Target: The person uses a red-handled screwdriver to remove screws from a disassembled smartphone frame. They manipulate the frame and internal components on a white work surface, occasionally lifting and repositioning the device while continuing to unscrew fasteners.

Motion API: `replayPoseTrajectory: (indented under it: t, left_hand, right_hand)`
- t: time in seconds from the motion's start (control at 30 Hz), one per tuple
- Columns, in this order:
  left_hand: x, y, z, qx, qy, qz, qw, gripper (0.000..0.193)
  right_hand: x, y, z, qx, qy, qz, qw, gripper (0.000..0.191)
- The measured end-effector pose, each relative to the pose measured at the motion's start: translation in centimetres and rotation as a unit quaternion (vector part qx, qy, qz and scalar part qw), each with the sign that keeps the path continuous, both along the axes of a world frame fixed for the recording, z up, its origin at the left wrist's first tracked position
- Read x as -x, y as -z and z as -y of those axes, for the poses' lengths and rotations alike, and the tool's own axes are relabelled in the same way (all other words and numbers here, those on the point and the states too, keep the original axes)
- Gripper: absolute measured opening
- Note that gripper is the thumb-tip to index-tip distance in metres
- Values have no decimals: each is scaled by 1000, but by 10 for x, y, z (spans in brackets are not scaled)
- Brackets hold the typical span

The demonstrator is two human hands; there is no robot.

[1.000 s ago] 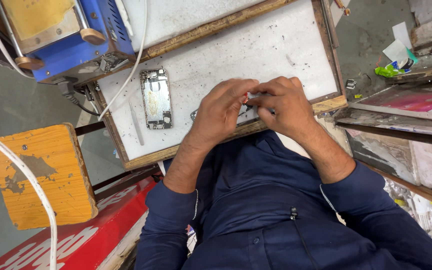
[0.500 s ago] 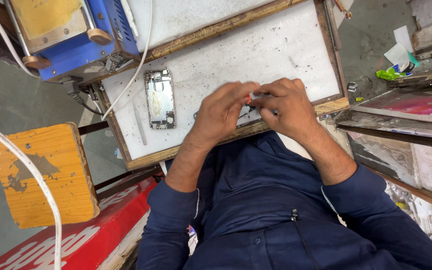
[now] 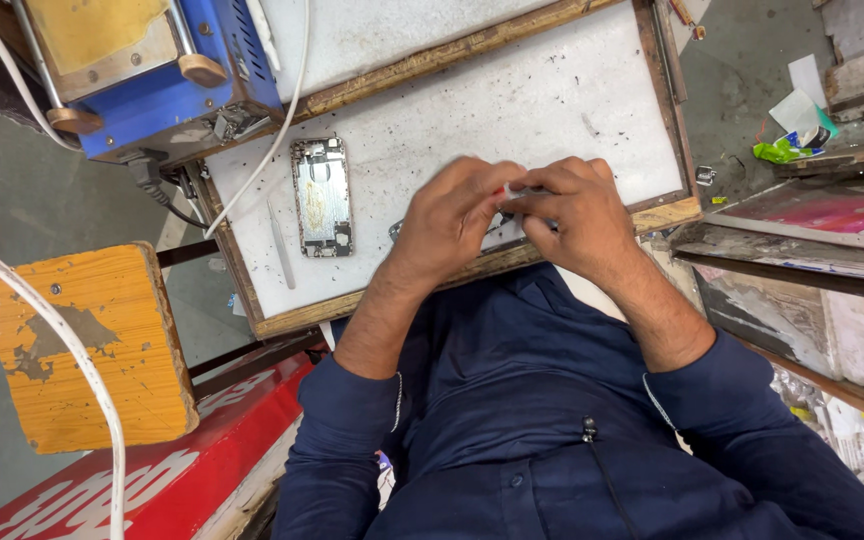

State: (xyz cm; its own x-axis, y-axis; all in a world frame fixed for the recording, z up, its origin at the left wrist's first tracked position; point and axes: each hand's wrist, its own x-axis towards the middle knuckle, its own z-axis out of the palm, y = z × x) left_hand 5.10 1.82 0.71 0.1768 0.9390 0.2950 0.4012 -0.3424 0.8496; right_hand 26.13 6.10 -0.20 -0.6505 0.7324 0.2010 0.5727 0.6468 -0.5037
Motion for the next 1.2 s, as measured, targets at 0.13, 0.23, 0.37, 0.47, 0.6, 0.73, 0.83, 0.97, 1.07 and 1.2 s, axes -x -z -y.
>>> replayPoseTrajectory:
  t: [0.13,0.23,0.37,0.47,0.6,0.73,0.83,0.97,1.07,1.2]
  left_hand:
    - [0,0,-1,-109,-14,-58,992,43]
    - [1,1,-1,86,-39,-27,995,37]
    - [0,3,0,-57,4,-37,998,41]
    - [-1,3,-2,-45,-31,-36,998,41]
    - [0,1,-1,-48,19,-26,998,44]
    - [1,1,-1,62,-32,-48,996,42]
    - [3,1,-1,-59,24,-2,998,45]
    - [4,0,-3,-31,-28,-29,999,43]
    - [7,0,-3,26,18,-18,999,40]
    - [4,4,-5,-85,-5,-69,994,46]
  right_hand:
    - [-1,0,0,16,4,17,1000,22]
    - [0,2,0,4,0,-10,1000,24]
    - [0,3,-1,8,13,9,1000,16]
    - [0,3,-1,-4,9,-12,1000,17]
    - [-1,1,0,24,19,1,1000,22]
    - [0,1,-2,1,15,-16,1000,20]
    - [-1,1,-2,4,17,-14,1000,20]
    - [-1,2,-1,3,9,-23,1000,19]
    - [0,2,-2,10,16,-11,1000,22]
    - [0,2,-2,3,18,-12,1000,18]
